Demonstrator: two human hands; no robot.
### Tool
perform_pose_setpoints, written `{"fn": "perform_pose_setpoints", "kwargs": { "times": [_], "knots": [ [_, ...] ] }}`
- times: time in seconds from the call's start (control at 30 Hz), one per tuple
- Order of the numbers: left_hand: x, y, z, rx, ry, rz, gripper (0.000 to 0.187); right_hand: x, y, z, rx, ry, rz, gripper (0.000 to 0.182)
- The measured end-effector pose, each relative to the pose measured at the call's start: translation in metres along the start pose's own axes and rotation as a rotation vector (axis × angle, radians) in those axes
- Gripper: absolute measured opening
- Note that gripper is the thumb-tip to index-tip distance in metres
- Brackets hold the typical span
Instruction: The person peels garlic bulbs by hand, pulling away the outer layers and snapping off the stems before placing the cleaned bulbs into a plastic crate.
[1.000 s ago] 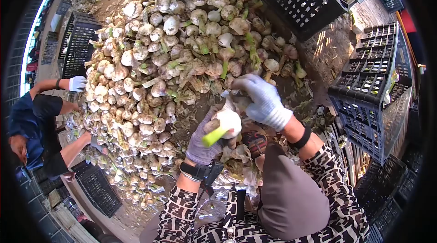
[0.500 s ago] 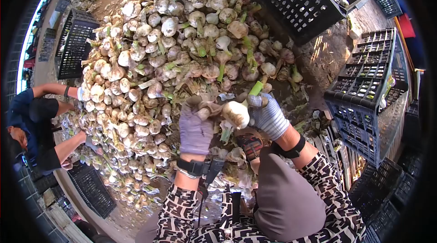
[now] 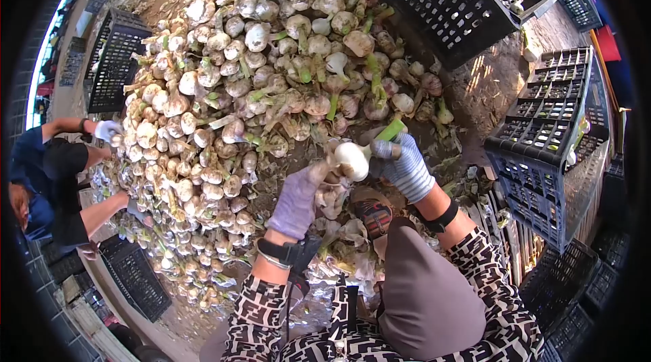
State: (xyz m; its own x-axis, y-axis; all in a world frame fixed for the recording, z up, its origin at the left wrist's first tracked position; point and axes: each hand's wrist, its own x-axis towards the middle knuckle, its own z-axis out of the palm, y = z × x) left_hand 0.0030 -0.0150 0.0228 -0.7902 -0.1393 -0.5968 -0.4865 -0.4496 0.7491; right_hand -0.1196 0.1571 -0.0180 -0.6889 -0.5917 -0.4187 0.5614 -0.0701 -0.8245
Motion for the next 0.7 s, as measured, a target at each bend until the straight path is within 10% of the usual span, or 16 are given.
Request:
{"fn": "perform_pose_setpoints", "kwargs": {
  "times": [0.23, 0.4, 0.53, 0.7],
  "knots": [
    [0.011, 0.004, 0.011, -0.046, 0.125, -0.037, 0.023, -0.008, -0.011, 0.017, -0.069, 0.092, 0.134, 0.023],
    [0.011, -0.017, 0.009, -0.578, -0.320, 0.246, 0.019, 0.005, 0.023, 0.008, 0.551, 0.145, 0.276, 0.017],
    [-0.001, 0.010, 0.017, -0.073, 0.122, 0.076, 0.033, -0.004, 0.010, 0.016, 0.326, 0.108, 0.134, 0.019],
    [0.008, 0.007, 0.011, 0.170, 0.143, -0.028, 0.040, -0.009, -0.005, 0.023, 0.047, 0.094, 0.091, 0.022]
  ]
}}
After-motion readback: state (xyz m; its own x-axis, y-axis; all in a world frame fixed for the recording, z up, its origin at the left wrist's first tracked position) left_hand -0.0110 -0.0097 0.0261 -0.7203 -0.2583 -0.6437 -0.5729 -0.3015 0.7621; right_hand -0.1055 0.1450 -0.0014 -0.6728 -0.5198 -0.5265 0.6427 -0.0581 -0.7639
